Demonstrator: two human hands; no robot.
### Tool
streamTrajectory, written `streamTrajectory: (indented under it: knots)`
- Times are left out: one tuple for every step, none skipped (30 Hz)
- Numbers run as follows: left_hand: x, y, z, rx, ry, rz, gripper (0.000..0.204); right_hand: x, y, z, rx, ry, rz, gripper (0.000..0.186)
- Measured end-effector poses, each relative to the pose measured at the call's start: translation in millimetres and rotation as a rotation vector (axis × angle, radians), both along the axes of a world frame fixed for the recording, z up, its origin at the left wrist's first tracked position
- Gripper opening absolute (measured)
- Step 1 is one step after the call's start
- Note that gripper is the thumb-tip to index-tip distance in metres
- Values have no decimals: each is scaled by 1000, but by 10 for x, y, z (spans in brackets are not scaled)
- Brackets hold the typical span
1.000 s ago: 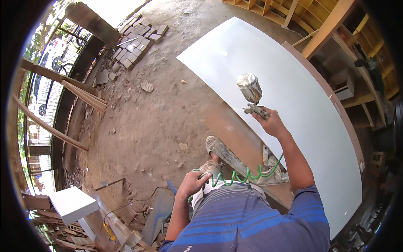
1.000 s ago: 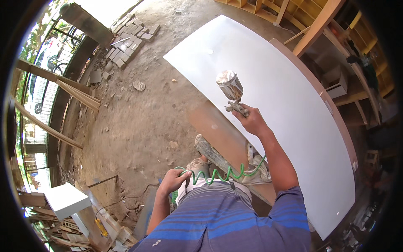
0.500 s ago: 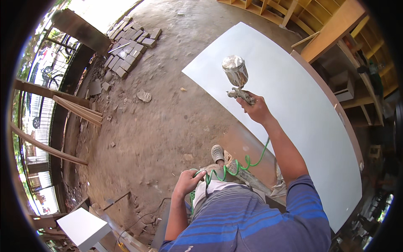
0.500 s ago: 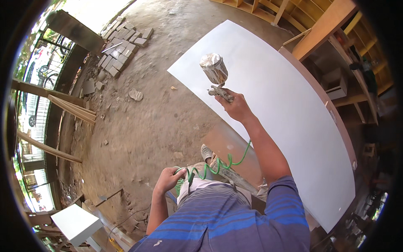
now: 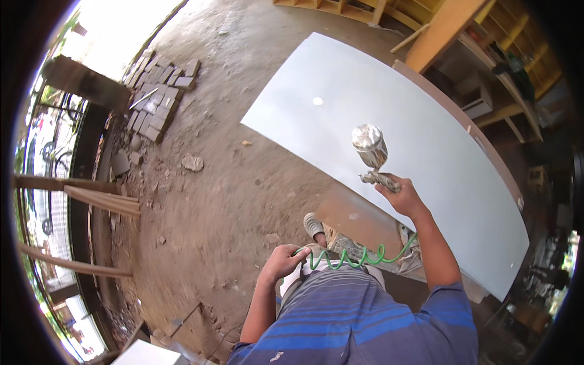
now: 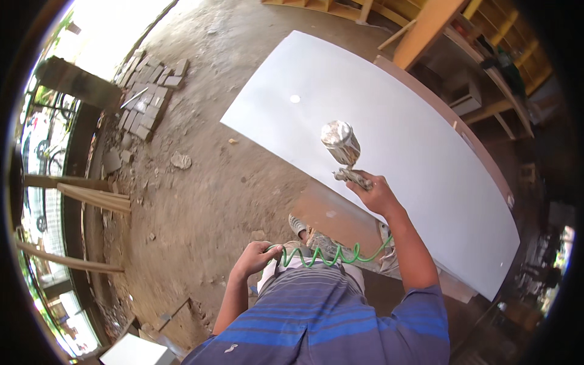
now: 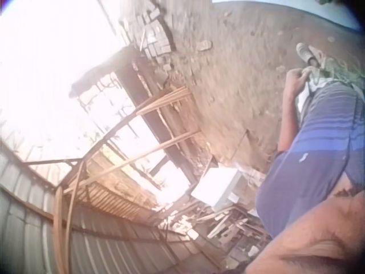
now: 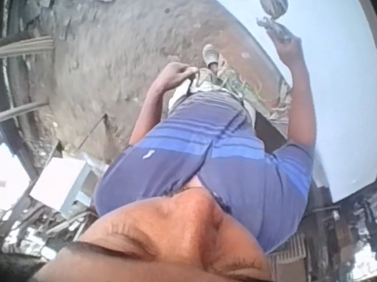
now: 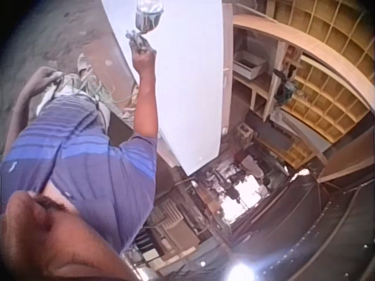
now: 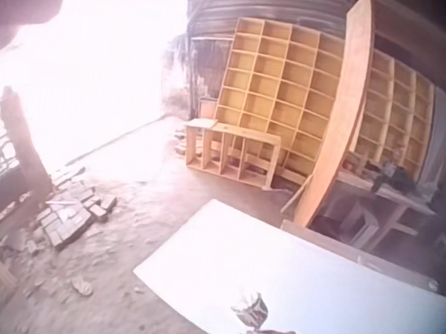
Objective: The person spray paints a large white board using a spray gun, moving the gun in steady strokes across the surface.
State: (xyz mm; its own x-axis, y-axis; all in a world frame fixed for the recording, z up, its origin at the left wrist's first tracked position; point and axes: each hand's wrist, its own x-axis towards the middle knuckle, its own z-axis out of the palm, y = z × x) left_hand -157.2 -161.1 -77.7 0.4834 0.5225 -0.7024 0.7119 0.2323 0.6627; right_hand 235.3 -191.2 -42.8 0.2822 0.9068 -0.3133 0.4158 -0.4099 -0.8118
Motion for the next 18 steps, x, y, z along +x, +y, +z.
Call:
streamTrajectory:
  knots:
    - [46,49,19,-11,12,-43,48,16,-128,91,-74,20,-51,37]
    - [91,96,27,-22,24,-87,48,30,-269,144,-148,42,-104,37]
    - [125,137,6,-17,7,-124,48,57,-452,100,-154,88,-165,39]
    - [145,173,-32,-12,-9,-162,48,40,-631,64,-101,107,-218,40]
    - [159,212,-56,-6,-21,-195,48,1,-800,9,-45,128,-265,41]
    - [220,267,-43,-11,-20,-225,48,-32,-992,-31,9,141,-324,41]
    - [278,322,-8,-17,-18,-257,48,-94,-1160,-77,29,165,-401,44]
    - [329,368,13,-21,-15,-288,48,-181,-1300,-121,85,189,-474,45]
    - [354,404,-36,-17,48,-324,50,-285,-1410,-162,144,212,-546,45]
    - [393,442,-37,14,56,-363,51,-366,-1501,-200,210,227,-623,45]
    - [417,461,-36,44,63,-405,52,-445,-1576,-239,220,151,-625,46]
    - [495,489,-50,78,53,-464,53,-517,-1667,-395,235,135,-675,46]
    - [493,503,-95,81,18,-474,53,-590,-1710,-502,249,118,-719,45]
    - [479,519,-125,95,17,-490,52,-664,-1666,-383,204,126,-718,45]
    - [472,541,-143,113,17,-506,50,-727,-1610,-251,162,139,-717,44]
    - [480,540,-161,130,12,-523,49,-767,-1609,-177,284,-3,-679,44]
    - [438,535,-241,131,14,-558,48,-797,-1623,-134,403,-142,-628,45]
    - [381,541,-366,136,20,-585,47,-833,-1653,-109,424,-121,-639,45]
